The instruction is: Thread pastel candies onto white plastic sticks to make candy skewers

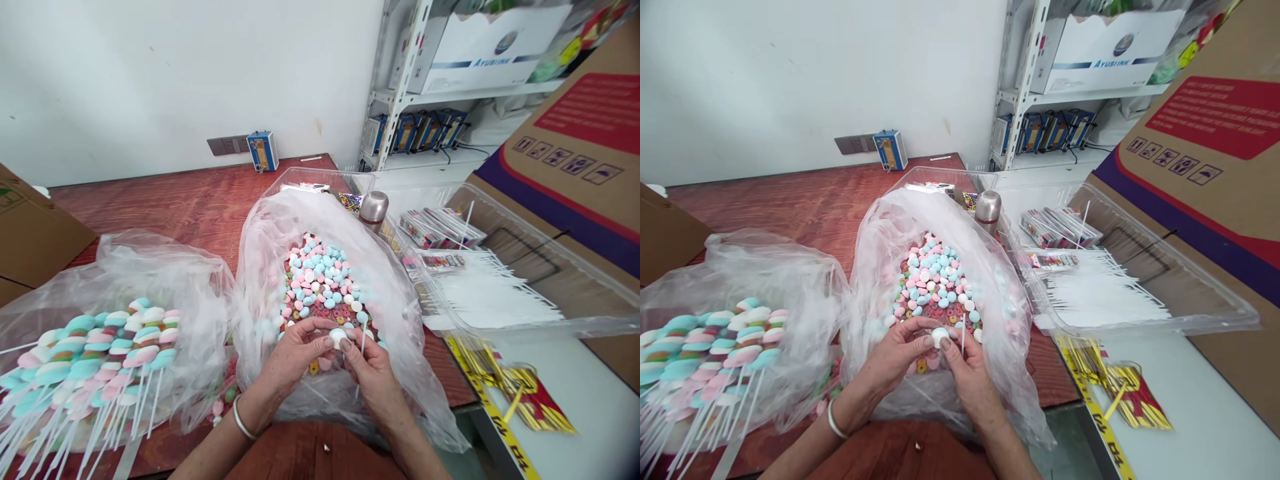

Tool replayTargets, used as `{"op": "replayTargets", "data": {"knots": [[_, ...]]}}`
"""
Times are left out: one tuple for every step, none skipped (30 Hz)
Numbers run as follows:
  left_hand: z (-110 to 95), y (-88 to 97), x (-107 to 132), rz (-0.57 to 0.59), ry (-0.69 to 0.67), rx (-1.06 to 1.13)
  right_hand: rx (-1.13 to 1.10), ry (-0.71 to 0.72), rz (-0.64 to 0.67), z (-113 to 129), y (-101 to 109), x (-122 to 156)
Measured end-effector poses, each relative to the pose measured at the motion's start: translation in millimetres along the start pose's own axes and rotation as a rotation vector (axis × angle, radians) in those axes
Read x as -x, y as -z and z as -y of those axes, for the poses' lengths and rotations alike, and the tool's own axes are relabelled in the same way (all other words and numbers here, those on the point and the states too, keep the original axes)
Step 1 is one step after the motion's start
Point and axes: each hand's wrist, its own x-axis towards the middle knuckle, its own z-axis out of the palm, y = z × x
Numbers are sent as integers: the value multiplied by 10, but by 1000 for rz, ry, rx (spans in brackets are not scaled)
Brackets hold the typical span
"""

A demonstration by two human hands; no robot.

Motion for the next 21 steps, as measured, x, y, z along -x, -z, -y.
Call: {"op": "replayTargets", "data": {"knots": [[6,-18,5,-16,13,8,6,-4,-25,-26,7,-7],[8,-40,12,-33,24,10,19,-4,-45,-45,16,-13],[8,-65,21,-51,29,10,36,0,-59,-57,25,-17],[6,-91,29,-70,30,8,52,1,-68,-59,34,-20],[3,-116,38,-87,28,4,68,4,-74,-52,41,-21],[0,-138,46,-100,26,-4,85,7,-77,-38,46,-20],[-3,-156,52,-106,25,-18,102,9,-75,-16,51,-18],[-6,-168,56,-111,26,-32,120,13,-74,12,56,-15],[-7,-173,57,-116,23,-45,143,17,-73,44,62,-9],[-8,-171,53,-123,18,-52,178,24,-73,81,68,1],[-8,-161,46,-136,6,-53,230,30,-74,118,76,14],[-7,-145,34,-159,-9,-51,299,38,-78,153,85,31],[-7,-123,19,-190,-23,-48,384,56,-81,183,95,52],[-8,-99,2,-226,-35,-49,481,83,-80,205,104,77],[-10,-73,-16,-263,-46,-55,581,109,-71,216,113,105],[-12,-48,-33,-298,-54,-65,676,130,-51,218,119,134],[-15,-25,-48,-328,-64,-76,763,141,-25,211,121,164],[-19,-7,-58,-347,-75,-86,836,141,6,200,119,193],[-21,6,-65,-356,-89,-93,898,132,37,187,113,219],[-23,14,-67,-357,-102,-96,946,119,62,177,102,242],[-25,17,-64,-354,-111,-98,981,112,81,172,89,260]]}}
